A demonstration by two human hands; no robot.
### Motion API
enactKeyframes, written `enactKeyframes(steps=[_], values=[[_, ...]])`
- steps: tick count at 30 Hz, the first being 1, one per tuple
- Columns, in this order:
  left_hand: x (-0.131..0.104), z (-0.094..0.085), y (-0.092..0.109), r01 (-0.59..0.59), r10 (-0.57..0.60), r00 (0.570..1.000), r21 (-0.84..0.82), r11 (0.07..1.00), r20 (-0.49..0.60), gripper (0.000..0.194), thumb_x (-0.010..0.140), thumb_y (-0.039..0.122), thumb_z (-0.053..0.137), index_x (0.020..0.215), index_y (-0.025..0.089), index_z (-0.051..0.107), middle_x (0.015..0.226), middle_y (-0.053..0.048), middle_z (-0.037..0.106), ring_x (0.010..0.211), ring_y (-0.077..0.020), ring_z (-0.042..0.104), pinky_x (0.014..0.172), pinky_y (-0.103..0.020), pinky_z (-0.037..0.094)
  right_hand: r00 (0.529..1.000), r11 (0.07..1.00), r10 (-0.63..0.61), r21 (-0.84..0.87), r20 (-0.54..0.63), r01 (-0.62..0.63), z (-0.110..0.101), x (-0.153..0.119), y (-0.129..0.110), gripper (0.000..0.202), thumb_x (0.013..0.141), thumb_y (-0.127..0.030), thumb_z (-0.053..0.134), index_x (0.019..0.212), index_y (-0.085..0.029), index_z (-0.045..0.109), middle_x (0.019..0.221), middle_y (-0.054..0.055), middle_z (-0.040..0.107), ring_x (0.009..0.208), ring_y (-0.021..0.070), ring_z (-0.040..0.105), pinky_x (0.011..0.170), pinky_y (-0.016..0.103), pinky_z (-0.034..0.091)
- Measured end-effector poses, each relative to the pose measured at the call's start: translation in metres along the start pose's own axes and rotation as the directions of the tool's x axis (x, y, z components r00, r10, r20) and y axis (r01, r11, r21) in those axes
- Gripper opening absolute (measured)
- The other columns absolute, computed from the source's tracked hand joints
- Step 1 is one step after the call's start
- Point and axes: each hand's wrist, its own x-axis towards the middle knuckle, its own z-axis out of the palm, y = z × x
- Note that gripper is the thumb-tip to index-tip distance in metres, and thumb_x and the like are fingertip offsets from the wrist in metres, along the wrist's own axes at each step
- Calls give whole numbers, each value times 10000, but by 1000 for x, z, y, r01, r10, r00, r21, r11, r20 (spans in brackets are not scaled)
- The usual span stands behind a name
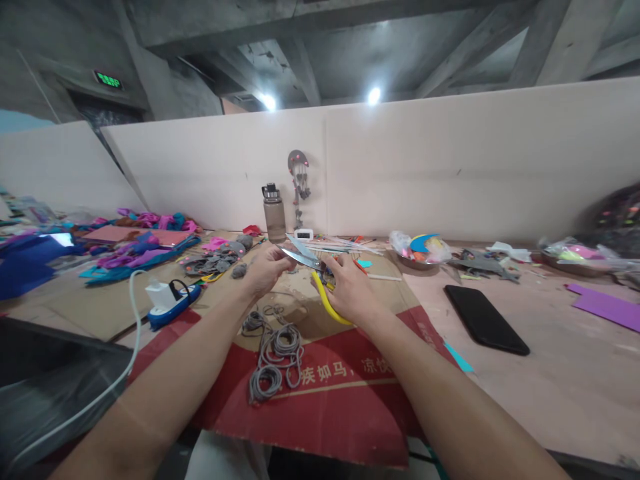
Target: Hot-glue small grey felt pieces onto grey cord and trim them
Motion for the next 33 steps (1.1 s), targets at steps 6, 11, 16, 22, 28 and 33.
enactKeyframes(steps=[6, 11, 16, 22, 28, 33], values=[[-1, 1, 3, -2, 2, 1000, 46, 999, -12, 177, 588, 75, 575, 709, 158, 674, 651, 21, 615, 620, -90, 515, 621, -201, 386, 1000, 1000, -2, -20, 3, 2, 1, -1, 2, 395, 871, -446, 462, 1209, -243, 496, 1038, 96, 548, 864, 209, 555, 718, 301, 415], [-1, 1, 5, -12, 12, 1000, 89, 996, 9, 141, 605, 100, 592, 696, 159, 682, 661, 10, 634, 658, -110, 547, 655, -219, 414, 999, 1000, -6, 7, 32, 6, -2, -1, 0, 395, 869, -477, 462, 1177, -236, 520, 1044, 101, 558, 847, 202, 556, 702, 295, 404], [-1, -1, 4, -8, 6, 1000, 134, 991, 16, 159, 617, 94, 575, 698, 161, 695, 682, 0, 659, 675, -116, 566, 665, -221, 419, 998, 1000, -16, -12, 55, 17, -6, 0, -2, 387, 876, -464, 454, 1175, -230, 531, 1023, 100, 575, 849, 211, 550, 699, 302, 393], [-1, -1, 7, 12, -14, 1000, 140, 990, 12, 182, 598, 84, 575, 704, 159, 703, 681, -4, 668, 666, -124, 576, 646, -225, 424, 998, 999, -38, -18, 45, 39, -6, -1, -1, 383, 883, -452, 444, 1175, -221, 536, 1025, 104, 588, 844, 210, 548, 691, 300, 386], [-1, -1, 9, 22, -25, 1000, 162, 987, 18, 203, 614, 91, 584, 757, 156, 713, 702, -7, 678, 650, -115, 568, 625, -213, 410, 998, 998, -31, -48, 57, 34, -8, -1, -3, 384, 887, -448, 436, 1180, -223, 539, 1032, 107, 598, 820, 208, 557, 680, 300, 381], [-1, -3, 8, 20, -23, 1000, 190, 982, 9, 199, 607, 94, 586, 750, 152, 712, 671, -6, 666, 637, -118, 558, 615, -214, 401, 999, 998, -30, -52, 43, 32, -8, -2, -3, 385, 881, -439, 454, 1194, -231, 537, 1039, 106, 606, 821, 210, 561, 680, 300, 379]])
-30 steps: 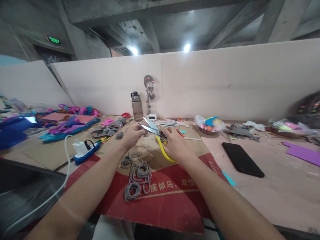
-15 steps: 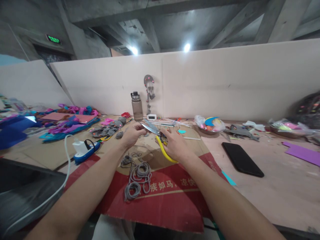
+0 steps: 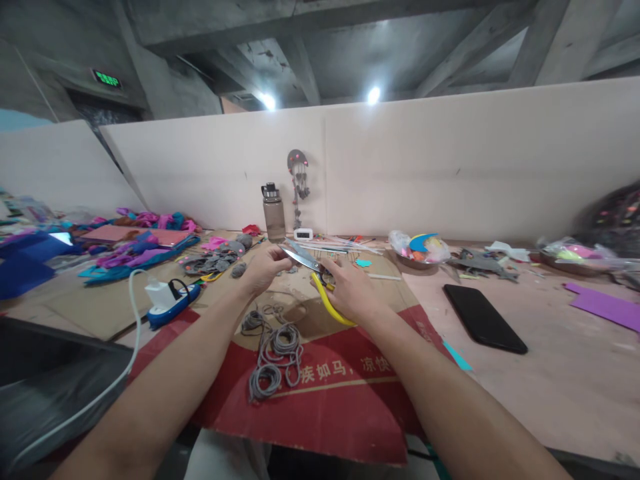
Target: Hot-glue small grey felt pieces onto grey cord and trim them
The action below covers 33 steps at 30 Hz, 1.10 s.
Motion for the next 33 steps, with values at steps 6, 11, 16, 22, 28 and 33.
enactKeyframes(steps=[6, 11, 16, 22, 28, 33], values=[[1, -2, -4, -12, 12, 1000, 7, 1000, 9, 171, 614, 122, 599, 744, 149, 706, 681, -10, 663, 638, -118, 558, 622, -218, 405, 1000, 999, -9, -37, 3, 9, 1, 0, 1, 384, 883, -452, 443, 1186, -236, 543, 1029, 97, 615, 768, 200, 564, 670, 300, 376], [1, -2, -4, -15, 15, 1000, -7, 1000, 12, 136, 617, 130, 601, 714, 147, 695, 670, -7, 654, 636, -114, 552, 623, -215, 401, 1000, 999, -17, -31, 7, 17, 1, 0, 2, 382, 885, -433, 448, 1197, -232, 539, 1034, 100, 616, 797, 205, 571, 692, 302, 387], [1, -2, -5, -9, 9, 1000, 5, 1000, -2, 65, 626, 170, 637, 672, 148, 675, 660, -8, 644, 629, -111, 537, 607, -214, 388, 1000, 1000, -15, -6, 8, 15, 1, 0, 2, 371, 886, -420, 447, 1191, -231, 546, 1016, 101, 628, 828, 208, 573, 711, 300, 392], [2, -4, -9, -31, 31, 999, -5, 1000, 8, 143, 685, 278, 666, 737, 145, 651, 692, -14, 631, 604, -91, 504, 584, -210, 369, 999, 975, 34, 217, 13, -36, -1, 3, 2, 321, 871, -417, 481, 1095, -210, 582, 943, 64, 661, 804, 190, 582, 699, 277, 398], [2, -6, -10, -9, 11, 999, -54, 999, 37, 191, 716, 303, 649, 798, 138, 599, 827, -68, 687, 667, -114, 579, 628, -232, 400, 995, 949, 103, 300, -10, -96, 0, 7, 7, 309, 854, -385, 498, 1078, -186, 573, 994, 79, 634, 897, 205, 562, 777, 302, 404], [4, -5, -11, -5, 8, 1000, -82, 997, 31, 208, 720, 322, 646, 802, 142, 581, 761, -42, 674, 573, -87, 536, 590, -228, 395, 998, 958, 51, 282, 21, -55, 7, 7, 8, 390, 850, -416, 508, 1169, -192, 526, 1022, 87, 602, 920, 209, 535, 803, 315, 404]])
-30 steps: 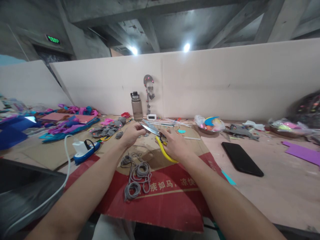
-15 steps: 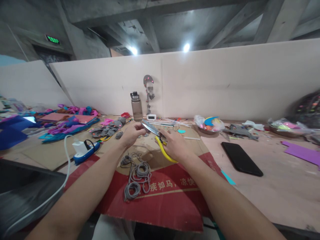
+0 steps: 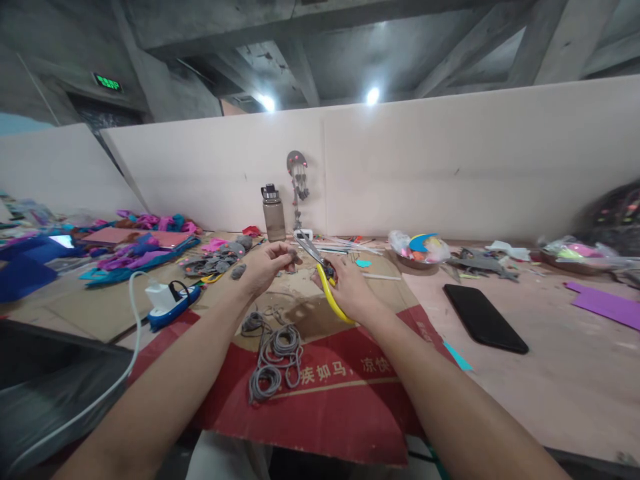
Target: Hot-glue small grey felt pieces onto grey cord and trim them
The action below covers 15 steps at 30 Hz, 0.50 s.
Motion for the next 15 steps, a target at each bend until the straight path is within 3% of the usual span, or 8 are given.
enactKeyframes(steps=[9, 15], values=[[0, 4, 0, 2, -2, 1000, -80, 997, 10, 162, 661, 162, 597, 819, 147, 567, 634, 11, 617, 533, -84, 535, 566, -221, 392, 997, 961, -51, -274, -49, 36, 4, -7, -6, 420, 852, -450, 496, 1207, -225, 501, 1025, 106, 546, 833, 210, 536, 726, 306, 399], [-2, 7, 2, -8, 10, 998, -49, 999, 58, 147, 666, 153, 590, 809, 128, 613, 703, -25, 658, 551, -87, 558, 580, -226, 411, 996, 942, -56, -334, -65, 31, -1, -8, -8, 423, 877, -444, 456, 1241, -230, 474, 1028, 119, 541, 832, 217, 541, 715, 304, 397]])
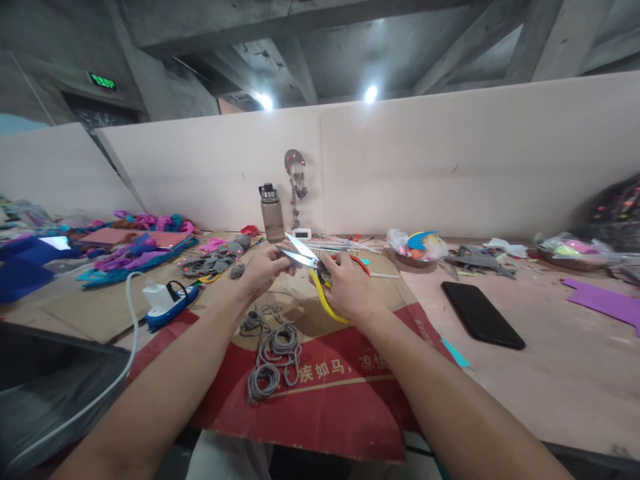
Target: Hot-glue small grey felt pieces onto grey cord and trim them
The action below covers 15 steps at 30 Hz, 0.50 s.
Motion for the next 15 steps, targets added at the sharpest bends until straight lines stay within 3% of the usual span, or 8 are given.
enactKeyframes(steps=[15], values=[[-1, 1, 3, -10, 9, 1000, 44, 999, 19, 128, 680, 165, 596, 796, 130, 636, 707, -24, 658, 564, -92, 559, 582, -226, 419, 1000, 991, 18, -136, 17, -16, 2, -1, -1, 385, 882, -424, 436, 1215, -239, 492, 1049, 113, 557, 753, 194, 540, 619, 274, 337]])
